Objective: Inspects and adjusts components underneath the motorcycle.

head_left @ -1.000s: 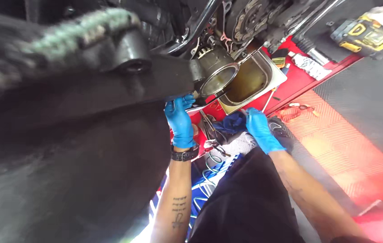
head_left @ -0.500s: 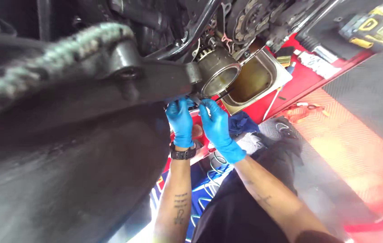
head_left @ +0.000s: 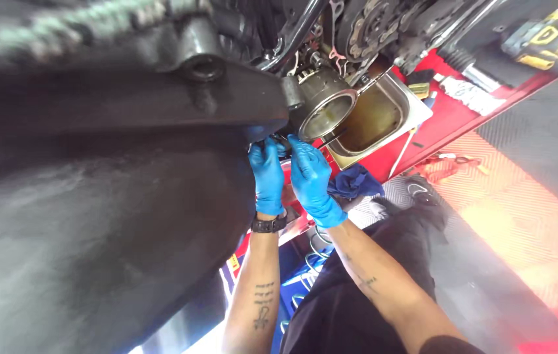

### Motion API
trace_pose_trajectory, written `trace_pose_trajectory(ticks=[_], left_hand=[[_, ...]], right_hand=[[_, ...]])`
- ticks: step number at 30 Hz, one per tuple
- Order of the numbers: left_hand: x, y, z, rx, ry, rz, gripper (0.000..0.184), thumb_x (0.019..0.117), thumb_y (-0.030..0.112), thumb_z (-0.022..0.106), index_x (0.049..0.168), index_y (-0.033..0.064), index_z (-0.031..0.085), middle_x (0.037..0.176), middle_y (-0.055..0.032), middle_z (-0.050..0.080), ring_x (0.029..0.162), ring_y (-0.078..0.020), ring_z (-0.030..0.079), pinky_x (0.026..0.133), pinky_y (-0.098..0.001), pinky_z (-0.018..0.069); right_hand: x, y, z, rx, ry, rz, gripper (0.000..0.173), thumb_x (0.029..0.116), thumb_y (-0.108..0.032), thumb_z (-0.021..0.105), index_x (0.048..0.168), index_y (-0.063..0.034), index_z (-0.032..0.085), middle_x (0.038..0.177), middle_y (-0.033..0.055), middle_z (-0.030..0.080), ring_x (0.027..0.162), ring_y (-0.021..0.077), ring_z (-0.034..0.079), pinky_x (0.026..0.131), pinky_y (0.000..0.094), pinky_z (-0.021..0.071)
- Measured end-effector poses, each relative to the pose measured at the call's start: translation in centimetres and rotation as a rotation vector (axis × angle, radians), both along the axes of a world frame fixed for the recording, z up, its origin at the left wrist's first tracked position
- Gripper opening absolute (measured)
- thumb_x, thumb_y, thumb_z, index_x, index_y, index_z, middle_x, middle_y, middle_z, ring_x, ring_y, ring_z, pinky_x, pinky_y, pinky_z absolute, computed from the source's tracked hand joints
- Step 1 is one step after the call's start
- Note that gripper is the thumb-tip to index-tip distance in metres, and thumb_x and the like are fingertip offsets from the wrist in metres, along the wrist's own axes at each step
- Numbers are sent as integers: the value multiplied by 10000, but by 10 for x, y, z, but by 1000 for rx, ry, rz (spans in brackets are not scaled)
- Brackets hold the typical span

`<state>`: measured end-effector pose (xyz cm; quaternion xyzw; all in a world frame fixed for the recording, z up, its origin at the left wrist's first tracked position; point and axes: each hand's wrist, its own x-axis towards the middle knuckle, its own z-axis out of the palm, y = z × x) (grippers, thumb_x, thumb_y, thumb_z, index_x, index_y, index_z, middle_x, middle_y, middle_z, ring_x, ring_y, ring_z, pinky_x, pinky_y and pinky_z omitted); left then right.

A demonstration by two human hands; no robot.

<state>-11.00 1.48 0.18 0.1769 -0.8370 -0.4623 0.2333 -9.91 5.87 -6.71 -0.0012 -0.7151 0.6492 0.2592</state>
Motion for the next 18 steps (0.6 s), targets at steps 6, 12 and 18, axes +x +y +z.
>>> trace_pose_trajectory(ticks=[6, 12, 18], left_hand=[[0, -4, -3, -38, -6, -15, 238, 1041, 35, 461, 863, 33, 619, 684, 41, 666, 646, -45, 661, 679, -233, 585], [0, -4, -2, -22, 13, -28, 247, 1031, 33, 454, 841, 59, 610, 647, 59, 621, 616, -39, 625, 652, -229, 565], [-2, -4, -2, 5, 27, -32, 270, 1015, 10, 468, 786, 84, 591, 604, 71, 575, 568, -31, 588, 612, -219, 546]], right_hand=[[-1, 0, -7, 26, 31, 2, 282, 946, 35, 574, 1131, -29, 776, 1081, 133, 774, 1013, 244, 746, 927, 366, 587], [-4, -9, -10, 82, 69, -14, 302, 933, 50, 576, 1151, -26, 771, 1097, 143, 770, 1009, 262, 751, 917, 367, 594], [-6, -19, -16, 65, 137, -7, 322, 935, 45, 582, 1191, -34, 759, 1178, 154, 747, 1060, 284, 722, 940, 393, 559]])
